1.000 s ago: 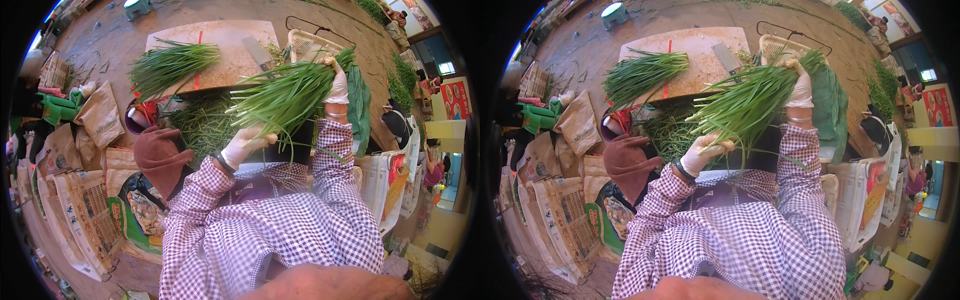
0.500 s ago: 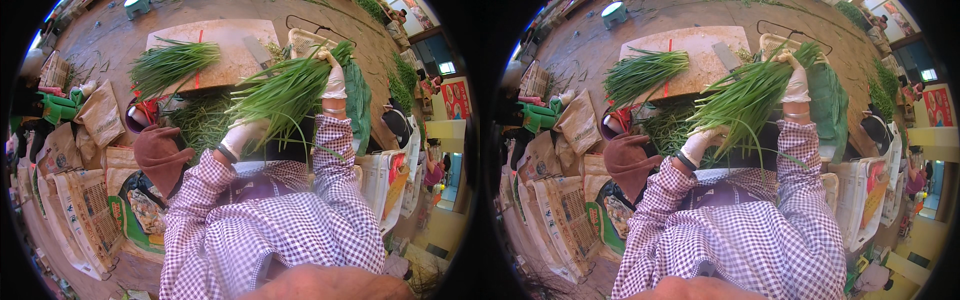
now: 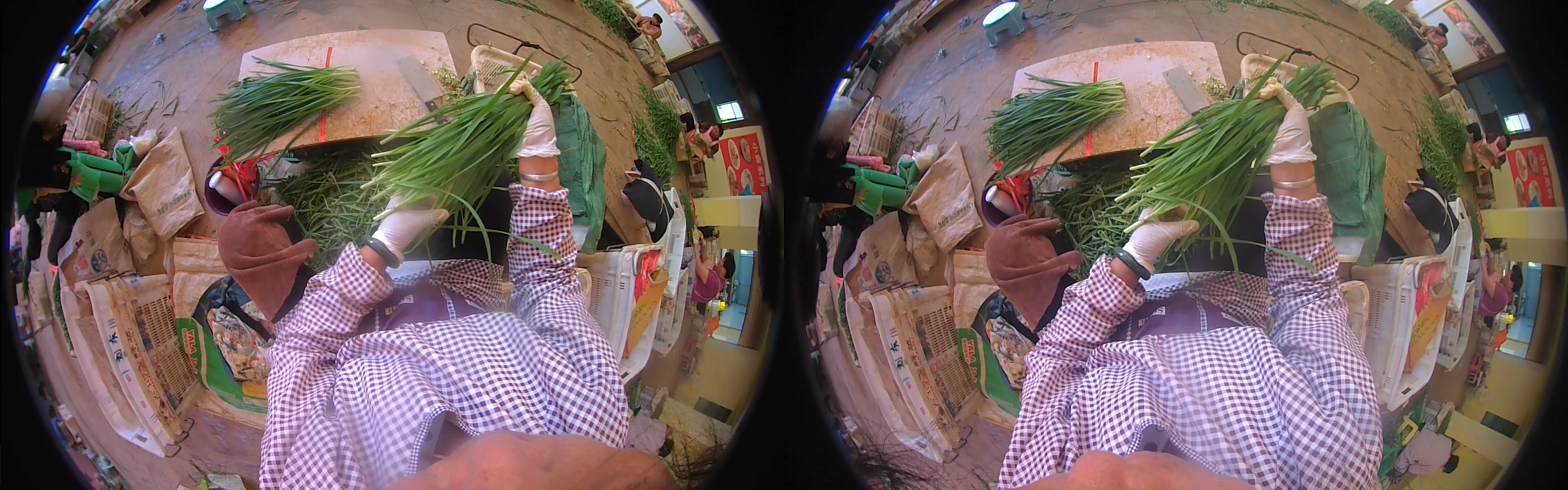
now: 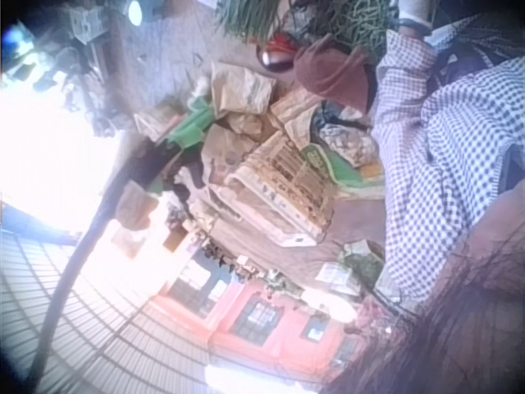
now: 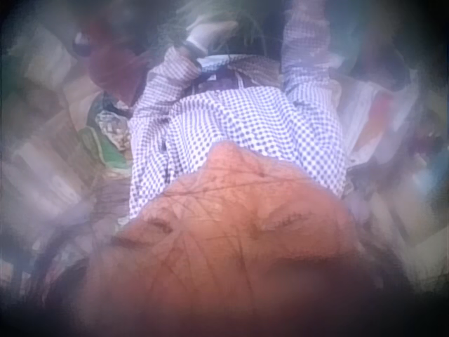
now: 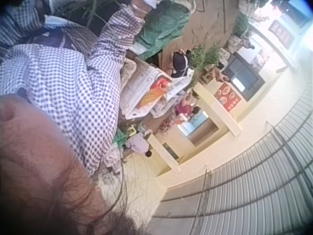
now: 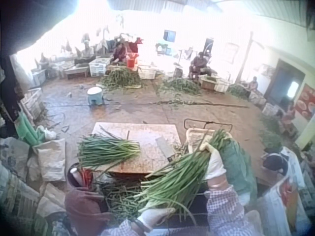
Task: The person sorts through a bundle of chives by hand, ties it with a red ribbon, and uses a knife to trim the root ends before placing the bundle into a crate.
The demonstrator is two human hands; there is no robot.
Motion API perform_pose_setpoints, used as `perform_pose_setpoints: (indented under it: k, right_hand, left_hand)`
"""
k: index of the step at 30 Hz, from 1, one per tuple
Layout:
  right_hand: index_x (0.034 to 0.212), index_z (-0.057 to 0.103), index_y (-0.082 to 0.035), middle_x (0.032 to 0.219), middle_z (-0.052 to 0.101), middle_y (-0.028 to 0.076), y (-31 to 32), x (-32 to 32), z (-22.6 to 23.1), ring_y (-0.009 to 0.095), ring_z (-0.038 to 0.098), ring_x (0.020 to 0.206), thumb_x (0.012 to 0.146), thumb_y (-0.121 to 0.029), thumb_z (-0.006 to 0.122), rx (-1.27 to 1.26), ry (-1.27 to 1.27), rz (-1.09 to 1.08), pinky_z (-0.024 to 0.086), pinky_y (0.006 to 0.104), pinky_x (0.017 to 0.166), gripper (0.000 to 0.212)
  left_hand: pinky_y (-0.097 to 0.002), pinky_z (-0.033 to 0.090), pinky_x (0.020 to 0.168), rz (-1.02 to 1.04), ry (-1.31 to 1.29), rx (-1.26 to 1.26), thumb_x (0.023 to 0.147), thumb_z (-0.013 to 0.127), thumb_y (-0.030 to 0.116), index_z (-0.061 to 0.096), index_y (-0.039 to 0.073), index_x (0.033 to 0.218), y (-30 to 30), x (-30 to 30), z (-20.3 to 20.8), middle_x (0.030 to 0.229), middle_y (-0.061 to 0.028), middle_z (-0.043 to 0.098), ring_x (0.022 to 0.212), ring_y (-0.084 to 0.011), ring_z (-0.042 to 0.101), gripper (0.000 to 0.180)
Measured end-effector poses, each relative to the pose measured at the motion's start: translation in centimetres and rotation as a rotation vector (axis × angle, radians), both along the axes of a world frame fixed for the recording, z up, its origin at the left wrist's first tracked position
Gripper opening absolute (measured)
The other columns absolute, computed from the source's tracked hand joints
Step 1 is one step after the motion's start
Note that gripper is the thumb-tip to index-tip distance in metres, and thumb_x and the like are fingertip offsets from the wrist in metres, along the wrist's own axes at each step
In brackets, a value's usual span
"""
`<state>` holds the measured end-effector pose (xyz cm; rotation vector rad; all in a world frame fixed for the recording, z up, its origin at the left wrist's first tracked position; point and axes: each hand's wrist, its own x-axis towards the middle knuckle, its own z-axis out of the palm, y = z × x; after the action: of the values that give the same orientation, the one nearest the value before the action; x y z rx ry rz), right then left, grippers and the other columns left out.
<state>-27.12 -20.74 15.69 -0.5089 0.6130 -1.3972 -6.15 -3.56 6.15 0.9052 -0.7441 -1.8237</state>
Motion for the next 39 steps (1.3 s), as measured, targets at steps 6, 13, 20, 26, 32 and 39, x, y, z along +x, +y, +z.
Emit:
perform_pose_setpoints:
  k: [6,13,20,26,32,39]
  right_hand:
    - [0.076,0.06,0.001,0.082,0.063,0.014,-0.2,0.1,0.0,0.028,0.061,0.081,0.088,-0.012,0.056,0.01,0.092,-0.056,0.053,0.0392,0.082,0.018]
    - [0.076,0.06,-0.001,0.081,0.063,0.01,-0.5,-0.2,-0.1,0.025,0.061,0.077,0.089,-0.013,0.056,0.028,0.115,-0.133,0.053,0.0387,0.08,0.018]
    - [0.086,0.059,-0.002,0.08,0.062,0.007,-1.9,-2.7,0.1,0.022,0.059,0.073,0.092,-0.01,0.054,-0.011,-0.005,-0.177,0.053,0.0351,0.075,0.011]
    - [0.088,0.058,0.0,0.08,0.063,0.009,-2.0,-3.8,1.6,0.025,0.064,0.078,0.087,-0.005,0.059,0.041,0.029,-0.25,0.057,0.0382,0.076,0.005]
    - [0.085,0.056,0.001,0.077,0.062,0.01,-2.2,-2.9,1.0,0.026,0.062,0.077,0.088,-0.007,0.058,0.041,-0.053,-0.195,0.055,0.0393,0.078,0.008]
    - [0.087,0.056,0.0,0.077,0.061,0.01,-1.4,-2.1,2.2,0.026,0.062,0.076,0.086,-0.003,0.057,0.074,0.033,-0.206,0.056,0.039,0.075,0.003]
  left_hand:
    - [-0.0264,0.052,0.085,0.124,-0.24,-0.005,0.087,0.069,0.007,0.061,-0.003,0.116,0.2,-0.9,-3.9,0.107,-0.0072,0.066,0.093,-0.0132,0.063,0.031]
    - [-0.0246,0.05,0.08,0.325,0.12,0.167,0.092,0.063,0.015,0.067,-0.003,0.111,0.5,-0.7,-1.7,0.103,-0.0071,0.069,0.087,-0.0126,0.063,0.026]
    - [-0.0307,0.049,0.09,-0.078,-0.299,-0.039,0.091,0.064,0.02,0.066,-0.002,0.112,0.2,3.3,-7.9,0.11,-0.0112,0.069,0.097,-0.0167,0.065,0.03]
    - [-0.0312,0.05,0.086,-0.417,-0.901,0.036,0.086,0.069,0.022,0.062,0.0,0.12,0.1,5.8,-8.5,0.112,-0.0139,0.068,0.096,-0.0168,0.065,0.041]
    - [-0.0273,0.051,0.074,-0.125,-0.194,0.019,0.089,0.067,0.019,0.041,0.001,0.141,-0.1,0.7,-8.3,0.106,-0.0104,0.067,0.085,-0.013,0.063,0.061]
    - [-0.022,0.028,0.047,-0.158,-0.24,0.06,0.099,0.051,0.028,0.068,0.001,0.104,0.4,0.9,-9.1,0.058,0.0071,0.044,0.051,-0.0039,0.036,0.032]
